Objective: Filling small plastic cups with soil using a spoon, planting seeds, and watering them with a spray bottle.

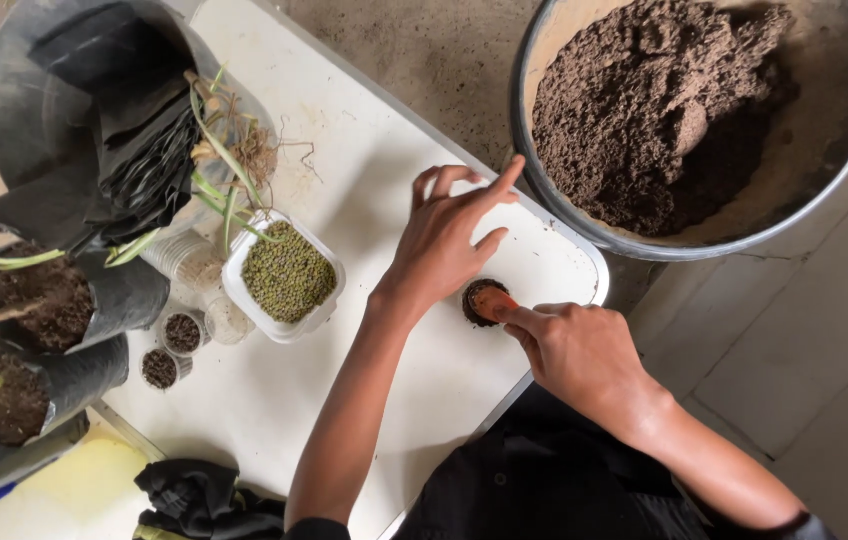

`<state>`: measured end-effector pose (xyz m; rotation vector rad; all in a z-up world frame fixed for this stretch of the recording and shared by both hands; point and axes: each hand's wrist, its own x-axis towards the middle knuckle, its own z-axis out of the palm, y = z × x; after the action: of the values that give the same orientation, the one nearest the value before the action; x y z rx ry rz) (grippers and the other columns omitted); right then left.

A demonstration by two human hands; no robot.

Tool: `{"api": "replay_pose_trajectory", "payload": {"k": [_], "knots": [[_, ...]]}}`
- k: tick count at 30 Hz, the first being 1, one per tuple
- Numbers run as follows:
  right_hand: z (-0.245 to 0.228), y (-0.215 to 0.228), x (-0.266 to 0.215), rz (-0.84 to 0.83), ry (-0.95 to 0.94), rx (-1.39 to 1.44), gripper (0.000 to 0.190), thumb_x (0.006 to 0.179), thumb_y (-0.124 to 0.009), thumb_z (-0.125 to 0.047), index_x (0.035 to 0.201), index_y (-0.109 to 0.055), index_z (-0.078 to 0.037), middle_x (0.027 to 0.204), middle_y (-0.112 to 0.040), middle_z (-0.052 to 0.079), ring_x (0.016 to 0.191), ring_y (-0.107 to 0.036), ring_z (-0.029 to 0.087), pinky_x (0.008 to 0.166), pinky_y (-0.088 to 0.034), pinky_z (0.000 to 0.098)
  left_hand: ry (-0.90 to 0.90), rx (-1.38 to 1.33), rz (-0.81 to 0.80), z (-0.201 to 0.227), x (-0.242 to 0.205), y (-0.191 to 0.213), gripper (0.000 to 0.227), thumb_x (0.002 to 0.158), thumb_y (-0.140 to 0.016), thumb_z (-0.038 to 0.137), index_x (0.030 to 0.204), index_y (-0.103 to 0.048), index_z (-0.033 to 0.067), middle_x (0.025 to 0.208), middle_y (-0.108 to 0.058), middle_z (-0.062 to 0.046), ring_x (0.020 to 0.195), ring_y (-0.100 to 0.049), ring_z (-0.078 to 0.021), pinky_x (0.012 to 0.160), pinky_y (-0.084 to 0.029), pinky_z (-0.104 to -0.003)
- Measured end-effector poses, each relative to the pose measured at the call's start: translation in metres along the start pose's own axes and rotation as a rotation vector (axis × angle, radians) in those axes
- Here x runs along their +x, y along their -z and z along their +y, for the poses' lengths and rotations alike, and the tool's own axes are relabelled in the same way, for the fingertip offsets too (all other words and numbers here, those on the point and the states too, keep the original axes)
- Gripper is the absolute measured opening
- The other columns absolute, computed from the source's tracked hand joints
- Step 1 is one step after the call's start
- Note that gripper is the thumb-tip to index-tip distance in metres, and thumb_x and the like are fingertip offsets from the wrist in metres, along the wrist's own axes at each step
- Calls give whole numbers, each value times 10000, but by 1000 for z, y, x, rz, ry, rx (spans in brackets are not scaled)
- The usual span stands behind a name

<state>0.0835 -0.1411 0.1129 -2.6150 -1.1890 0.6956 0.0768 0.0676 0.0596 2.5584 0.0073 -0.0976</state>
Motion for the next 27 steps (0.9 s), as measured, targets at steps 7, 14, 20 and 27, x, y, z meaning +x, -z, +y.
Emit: {"api": "replay_pose_trajectory", "payload": {"k": [7,14,20,27], "knots": [[0,3,4,-24,0,18,173,979,-595,-333,1001,-762,-295,748,-782,-28,638,-756,301,629,-617,449,5,59,159,-16,3,-36,680,956,-766,215,1559,-452,232,960,-717,24,1135,-529,-201,1111,-318,-527],[-1,5,4,-57,-18,27,171,991,-597,-305,1006,-765,-276,774,-792,-30,660,-769,277,649,-626,429,-63,122,218,-7,13,-39,781,960,-731,144,1621,-330,254,1085,-712,6,1272,-474,-211,1147,-285,-559],[1,6,1,-56,1,59,178,994,-600,-316,1029,-768,-268,821,-804,5,786,-788,320,665,-626,456,-63,159,310,2,0,-29,627,955,-761,192,1517,-488,247,1360,-646,-21,1344,-432,-248,1155,-295,-578],[2,3,3,-45,2,46,172,986,-598,-317,1010,-765,-282,789,-792,-18,681,-773,302,634,-623,452,-110,125,337,4,10,-48,253,746,-909,301,859,-708,198,1164,-550,32,1246,-461,-252,1073,-356,-642]]}}
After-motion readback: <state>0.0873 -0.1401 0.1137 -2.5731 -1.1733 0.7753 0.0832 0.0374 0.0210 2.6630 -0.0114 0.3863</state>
